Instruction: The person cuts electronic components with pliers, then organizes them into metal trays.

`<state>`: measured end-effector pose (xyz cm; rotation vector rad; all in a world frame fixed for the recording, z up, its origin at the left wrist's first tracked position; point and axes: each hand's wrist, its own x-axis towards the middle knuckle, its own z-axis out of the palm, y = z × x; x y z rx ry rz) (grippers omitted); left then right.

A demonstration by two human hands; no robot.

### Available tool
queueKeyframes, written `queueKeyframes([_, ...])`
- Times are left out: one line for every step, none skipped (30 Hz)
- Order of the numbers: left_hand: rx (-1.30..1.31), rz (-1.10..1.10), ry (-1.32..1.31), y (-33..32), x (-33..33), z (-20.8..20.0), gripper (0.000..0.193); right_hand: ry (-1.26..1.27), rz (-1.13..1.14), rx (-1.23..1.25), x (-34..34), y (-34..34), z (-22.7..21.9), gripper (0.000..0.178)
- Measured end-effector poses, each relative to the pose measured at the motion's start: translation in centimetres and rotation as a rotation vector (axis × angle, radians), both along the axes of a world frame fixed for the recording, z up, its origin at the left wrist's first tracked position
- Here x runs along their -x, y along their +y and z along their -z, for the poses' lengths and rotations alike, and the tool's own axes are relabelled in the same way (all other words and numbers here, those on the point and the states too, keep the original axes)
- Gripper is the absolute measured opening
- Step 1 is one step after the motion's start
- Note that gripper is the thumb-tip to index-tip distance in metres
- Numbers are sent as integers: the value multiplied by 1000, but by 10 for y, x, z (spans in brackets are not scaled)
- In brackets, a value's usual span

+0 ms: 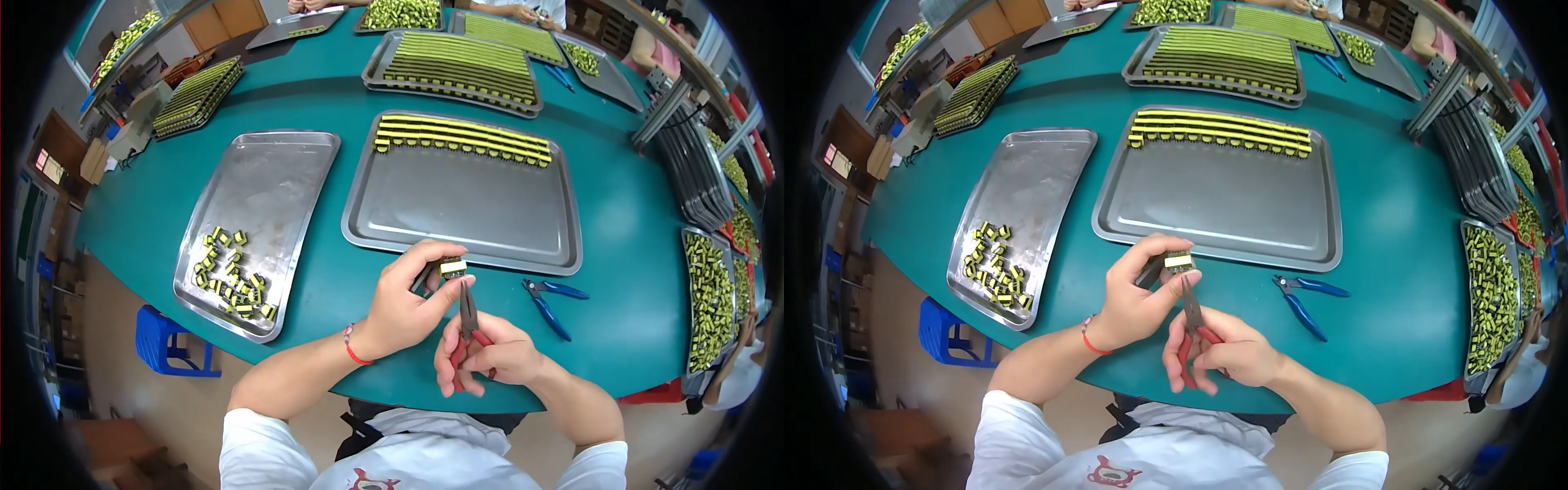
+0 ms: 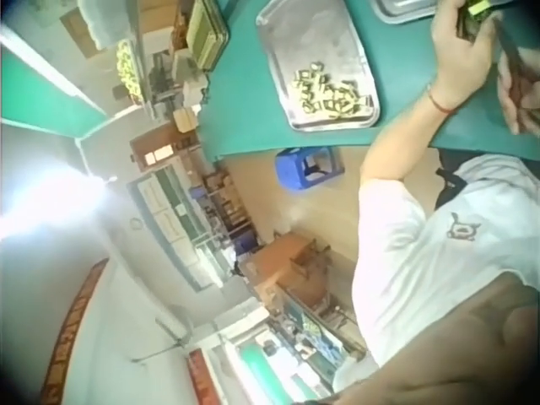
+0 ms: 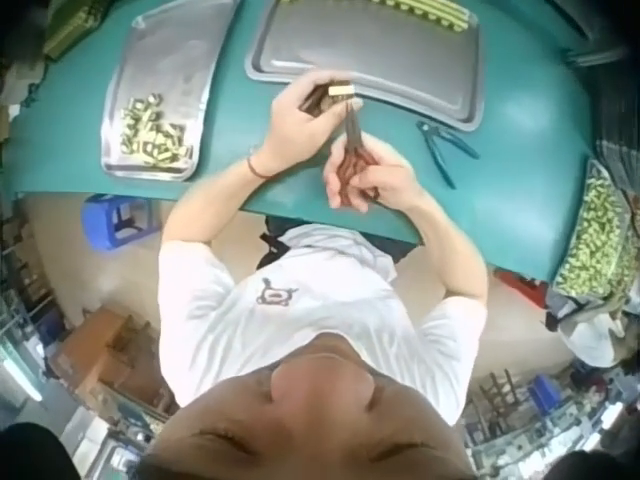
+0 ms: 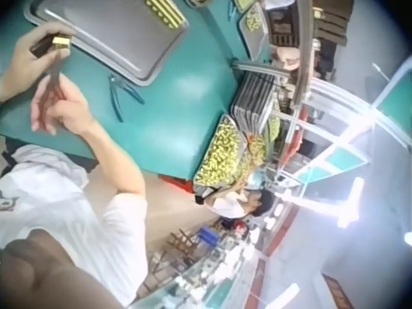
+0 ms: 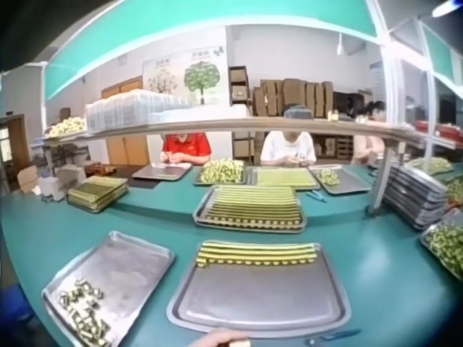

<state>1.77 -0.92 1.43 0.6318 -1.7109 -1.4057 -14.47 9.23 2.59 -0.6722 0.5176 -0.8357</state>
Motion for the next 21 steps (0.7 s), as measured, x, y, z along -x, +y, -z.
queueKeyframes([90,-14,-2,0,0,3,32,-12,2,-12,1,1,1,39])
queueKeyframes([181,-22,-4,0,1,4,31,-59,13,-31,2,2,2,40])
queueKeyframes([227,-25,-19,-1,2,4,34,-106,24,-49,3,3,3,41])
queueKeyframes([218,-15,-30,-2,3,4,34,-119,33,-59,4,3,4,41])
queueKeyframes([309,-18,-11,-3,4,5,36,-125,12,-68,6,3,6,42])
queueKeyframes([401,-21,11,-3,5,6,39,-131,-9,-76,8,2,6,42])
queueKeyframes([393,-9,3,-3,6,7,39,-141,1,-83,8,2,6,42])
queueKeyframes([407,-21,1,-2,5,8,40,-145,-5,-89,8,2,4,41])
queueKeyframes([422,-33,1,-2,5,9,41,-148,-11,-93,9,2,3,40])
queueKeyframes([417,-24,-4,-1,6,10,41,-155,-3,-99,9,3,3,40])
queueKeyframes([390,-26,-6,0,5,10,40,-144,-17,-104,10,3,4,39])
queueKeyframes([365,-29,-8,1,5,10,39,-133,-33,-109,10,3,4,39])
queueKeyframes([363,-25,-12,0,5,10,39,-138,-30,-110,10,3,5,39])
queueKeyframes([360,-33,-13,0,4,10,39,-146,-36,-103,10,3,6,37])
queueKeyframes([358,-41,-13,0,4,9,39,-154,-43,-95,10,3,6,36])
queueKeyframes([359,-40,-15,-1,3,8,39,-156,-43,-94,10,3,5,36])
queueKeyframes([333,-28,-26,-1,2,7,39,-147,-45,-92,10,4,5,35])
queueKeyframes([308,-17,-36,-1,3,7,39,-136,-47,-89,10,4,4,34])
queueKeyframes([308,-16,-35,-3,4,8,39,-135,-46,-90,10,4,5,34])
queueKeyframes([354,-2,-20,-4,4,8,39,-137,-49,-90,10,4,5,33])
queueKeyframes([401,12,-4,-4,5,8,40,-138,-51,-91,10,3,5,33])
